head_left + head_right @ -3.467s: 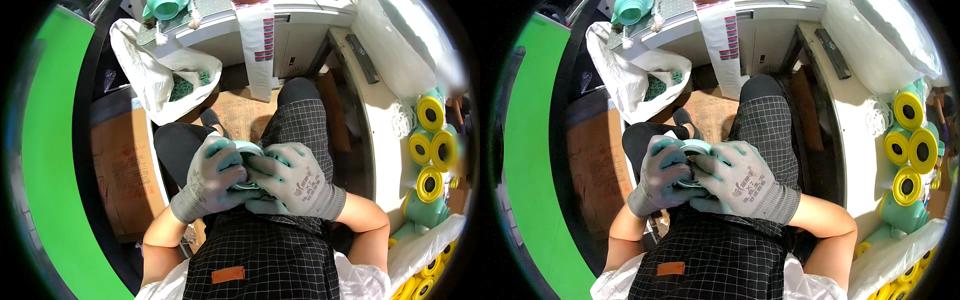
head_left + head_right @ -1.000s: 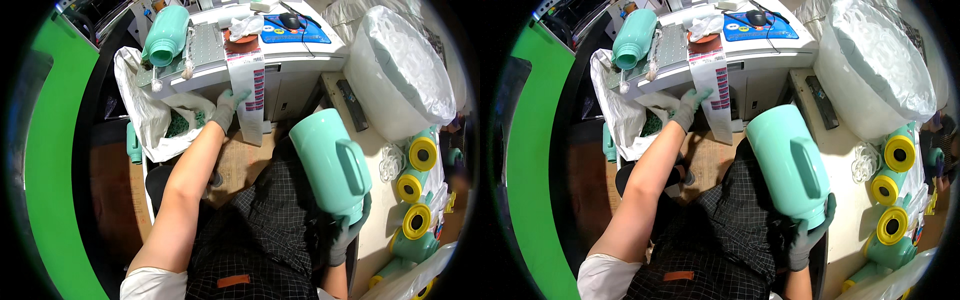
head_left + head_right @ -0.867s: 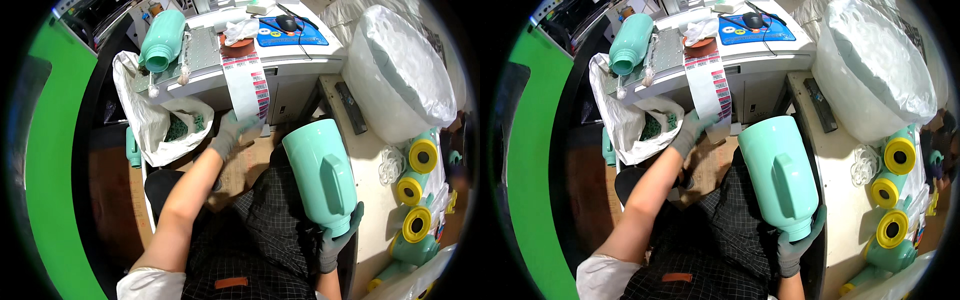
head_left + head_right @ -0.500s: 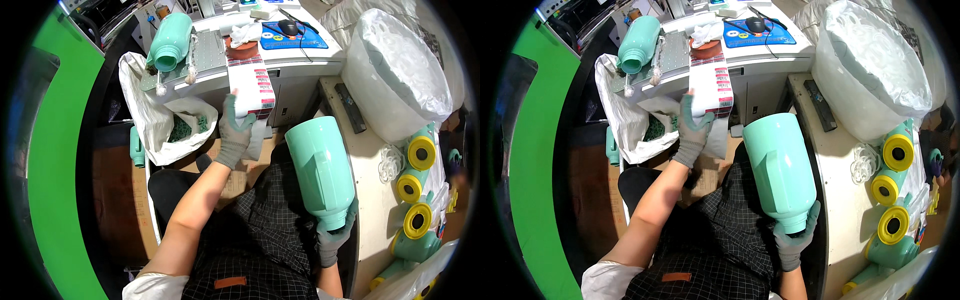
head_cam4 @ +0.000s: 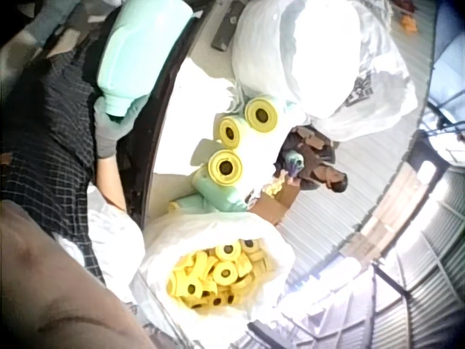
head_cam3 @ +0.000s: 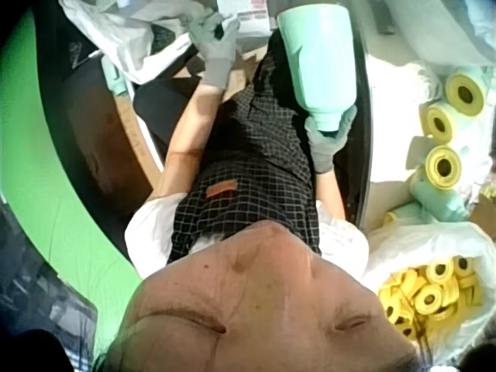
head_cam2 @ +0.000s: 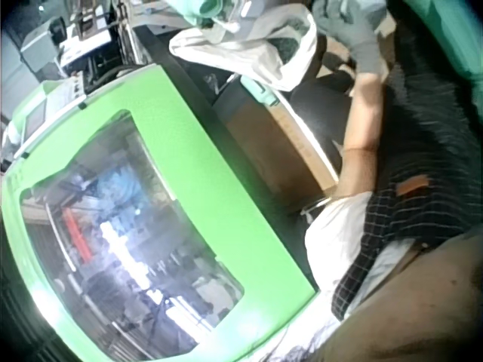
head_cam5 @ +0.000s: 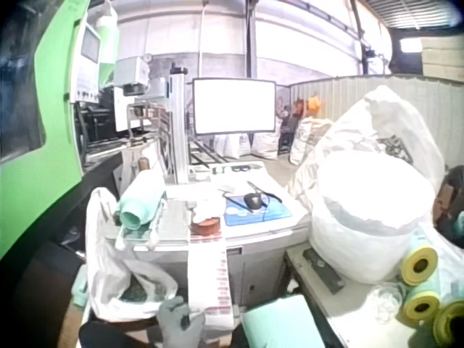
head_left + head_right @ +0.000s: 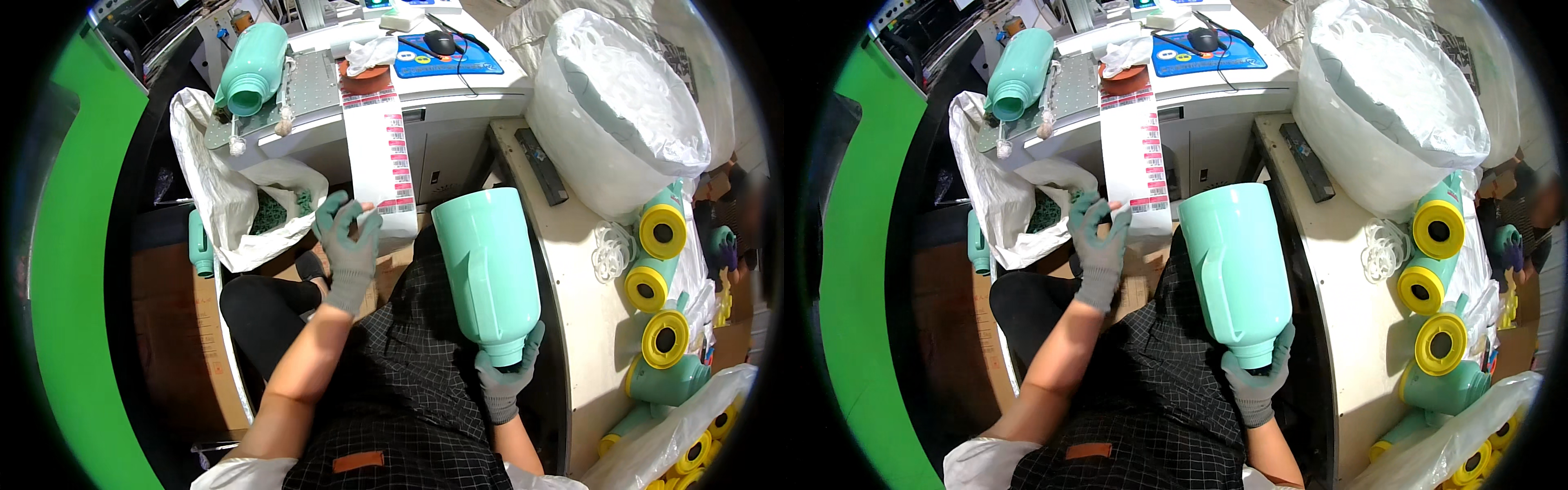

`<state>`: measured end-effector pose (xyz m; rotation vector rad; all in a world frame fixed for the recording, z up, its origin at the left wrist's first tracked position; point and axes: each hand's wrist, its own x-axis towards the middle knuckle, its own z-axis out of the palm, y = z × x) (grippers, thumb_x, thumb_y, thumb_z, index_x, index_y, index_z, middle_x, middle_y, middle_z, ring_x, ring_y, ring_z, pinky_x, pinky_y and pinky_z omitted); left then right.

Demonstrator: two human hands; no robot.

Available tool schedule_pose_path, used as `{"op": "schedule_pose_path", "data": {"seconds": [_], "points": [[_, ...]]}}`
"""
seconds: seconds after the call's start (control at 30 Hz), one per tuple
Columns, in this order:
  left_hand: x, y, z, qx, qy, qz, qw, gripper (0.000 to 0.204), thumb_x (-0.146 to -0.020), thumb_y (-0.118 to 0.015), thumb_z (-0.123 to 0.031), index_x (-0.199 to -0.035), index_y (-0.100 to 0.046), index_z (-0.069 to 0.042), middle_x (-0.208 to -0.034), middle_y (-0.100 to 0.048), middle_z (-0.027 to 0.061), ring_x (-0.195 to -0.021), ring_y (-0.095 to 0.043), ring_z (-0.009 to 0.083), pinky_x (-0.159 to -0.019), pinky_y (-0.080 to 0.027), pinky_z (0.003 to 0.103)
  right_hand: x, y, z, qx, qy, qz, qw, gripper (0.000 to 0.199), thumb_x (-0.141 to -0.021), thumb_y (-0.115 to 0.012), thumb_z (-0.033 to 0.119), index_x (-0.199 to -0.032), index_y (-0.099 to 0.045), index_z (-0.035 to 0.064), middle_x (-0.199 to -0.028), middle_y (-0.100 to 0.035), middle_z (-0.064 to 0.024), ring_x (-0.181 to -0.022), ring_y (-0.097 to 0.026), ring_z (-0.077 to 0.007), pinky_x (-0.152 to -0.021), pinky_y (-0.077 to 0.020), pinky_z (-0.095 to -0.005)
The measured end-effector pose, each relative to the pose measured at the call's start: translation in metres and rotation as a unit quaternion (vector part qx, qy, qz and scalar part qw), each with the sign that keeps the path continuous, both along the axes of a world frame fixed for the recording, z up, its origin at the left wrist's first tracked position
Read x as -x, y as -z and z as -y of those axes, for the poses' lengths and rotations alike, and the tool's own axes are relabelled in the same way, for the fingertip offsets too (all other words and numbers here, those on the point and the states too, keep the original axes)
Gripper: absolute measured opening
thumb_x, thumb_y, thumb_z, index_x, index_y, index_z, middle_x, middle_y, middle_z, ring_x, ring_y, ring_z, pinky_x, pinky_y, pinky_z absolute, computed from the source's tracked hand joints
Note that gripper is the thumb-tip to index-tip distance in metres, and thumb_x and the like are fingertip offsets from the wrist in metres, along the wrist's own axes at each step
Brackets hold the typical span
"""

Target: The person sits on the floor and assembles teal water bottles by inserting small white components into the openings and screwing on yellow lids. They handle the bottles one at a time, placing the finished units on a nearby table.

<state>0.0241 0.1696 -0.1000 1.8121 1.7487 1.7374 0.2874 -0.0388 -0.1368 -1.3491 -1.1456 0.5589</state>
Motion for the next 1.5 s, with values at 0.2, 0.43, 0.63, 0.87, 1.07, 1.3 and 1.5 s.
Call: {"op": "schedule_pose_path", "data": {"seconds": [0.2,0.43,0.63,0.87,1.07,1.3,1.5], "points": [[-0.043,-0.056,0.051,0.296,0.297,0.548,0.724,0.010,-0.095,-0.071,-0.006,-0.102,-0.071,0.001,-0.086,-0.070,0.0080,-0.075,-0.065,0.0142,-0.072,-0.053,0.028,0.007,-0.009,0.004,0.036,-0.006,0.017,0.999,0.117,-0.067,-0.093,0.019,-0.160,-0.027,-0.0071,-0.161,-0.040,-0.0201,-0.145,-0.045,-0.0286,-0.118,-0.0393,-0.0429],[-0.047,-0.051,0.047,0.309,0.348,0.540,0.701,0.010,-0.097,-0.068,-0.009,-0.103,-0.071,-0.001,-0.089,-0.071,0.0061,-0.076,-0.065,0.0125,-0.070,-0.051,0.027,0.007,0.000,0.000,-0.020,-0.040,0.039,0.998,0.116,-0.069,-0.093,0.017,-0.161,-0.027,-0.0049,-0.162,-0.038,-0.0208,-0.142,-0.048,-0.0293,-0.116,-0.0424,-0.0442],[-0.045,-0.048,0.049,0.297,0.319,0.538,0.721,0.009,-0.095,-0.071,-0.009,-0.101,-0.071,-0.002,-0.088,-0.070,0.0037,-0.072,-0.063,0.0105,-0.065,-0.050,0.025,0.008,-0.011,-0.007,-0.065,-0.014,0.255,0.965,0.112,-0.073,-0.092,0.036,-0.163,-0.030,0.0151,-0.162,-0.036,-0.0280,-0.137,-0.053,-0.0444,-0.106,-0.0525,-0.0496],[0.011,0.005,0.037,0.388,0.207,0.235,0.867,0.021,-0.088,-0.083,-0.018,-0.094,-0.068,-0.005,-0.085,-0.066,-0.0009,-0.078,-0.061,0.0073,-0.068,-0.051,0.024,0.006,-0.014,-0.004,-0.008,-0.053,0.146,0.988,0.115,-0.071,-0.093,0.026,-0.164,-0.027,0.0078,-0.163,-0.036,-0.0252,-0.143,-0.047,-0.0366,-0.113,-0.0441,-0.0477],[0.118,-0.036,-0.024,0.136,-0.050,-0.165,0.976,0.057,-0.084,-0.082,-0.020,-0.132,-0.056,-0.004,-0.116,-0.067,0.0126,-0.105,-0.066,0.0284,-0.091,-0.052,0.041,-0.004,-0.013,-0.012,-0.018,-0.036,0.040,0.998,0.102,-0.074,-0.079,0.003,-0.162,-0.027,0.0000,-0.159,-0.042,-0.0185,-0.140,-0.049,-0.0313,-0.117,-0.0410,-0.0452],[0.252,-0.106,-0.161,-0.076,-0.147,-0.656,0.737,0.062,-0.084,-0.071,-0.016,-0.142,-0.053,-0.027,-0.152,-0.046,0.0066,-0.139,-0.046,0.0360,-0.113,-0.038,0.057,0.024,-0.061,-0.090,-0.085,-0.042,-0.024,0.995,0.098,-0.080,-0.081,0.011,-0.162,-0.028,-0.0008,-0.160,-0.042,-0.0171,-0.141,-0.048,-0.0279,-0.118,-0.0414,-0.0437],[0.229,-0.141,-0.100,-0.096,-0.080,-0.545,0.829,0.059,-0.085,-0.072,-0.021,-0.141,-0.057,-0.029,-0.155,-0.047,0.0030,-0.130,-0.052,0.0334,-0.096,-0.049,0.047,0.051,-0.115,-0.161,-0.147,-0.107,-0.061,0.981,0.098,-0.080,-0.081,0.009,-0.161,-0.028,-0.0038,-0.161,-0.040,-0.0180,-0.144,-0.044,-0.0296,-0.120,-0.0364,-0.0453]]}}
